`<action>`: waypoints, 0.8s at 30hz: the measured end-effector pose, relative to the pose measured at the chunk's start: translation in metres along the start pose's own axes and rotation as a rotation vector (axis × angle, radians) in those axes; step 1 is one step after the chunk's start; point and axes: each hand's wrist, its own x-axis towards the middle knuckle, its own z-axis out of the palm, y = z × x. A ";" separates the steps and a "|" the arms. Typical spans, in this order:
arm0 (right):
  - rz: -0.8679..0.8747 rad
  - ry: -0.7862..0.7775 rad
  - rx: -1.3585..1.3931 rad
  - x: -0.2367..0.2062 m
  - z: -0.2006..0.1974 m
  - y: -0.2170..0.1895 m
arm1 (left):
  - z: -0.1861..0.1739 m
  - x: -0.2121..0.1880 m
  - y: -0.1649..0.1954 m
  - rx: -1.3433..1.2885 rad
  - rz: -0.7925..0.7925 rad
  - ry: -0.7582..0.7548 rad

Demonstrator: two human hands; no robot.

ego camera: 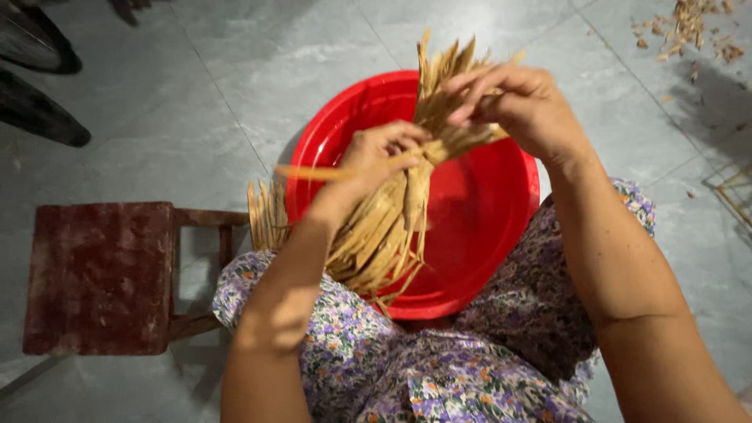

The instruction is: The person sits on the floor and repeatedly submerges bundles of dried sticks into a red basin of water. They agitate the sticks by hand to ensure they are fully wetted, then gather them into a bundle and place them on a nearby stool. The process is repeated with additional sticks from the stool.

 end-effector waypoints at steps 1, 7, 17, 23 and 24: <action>0.045 0.145 0.135 0.001 -0.001 0.001 | 0.002 -0.002 0.009 0.159 0.121 0.017; 0.269 0.040 -0.261 0.011 0.022 0.052 | 0.010 -0.013 0.046 0.860 0.519 0.157; 0.130 -0.098 -0.534 0.007 0.023 0.062 | 0.019 -0.014 0.034 1.045 0.703 0.255; 0.175 -0.066 -0.584 0.005 0.033 0.055 | 0.018 -0.020 0.032 0.900 0.626 0.334; 0.147 -0.073 -0.611 0.005 0.034 0.055 | 0.018 -0.020 0.030 0.937 0.627 0.344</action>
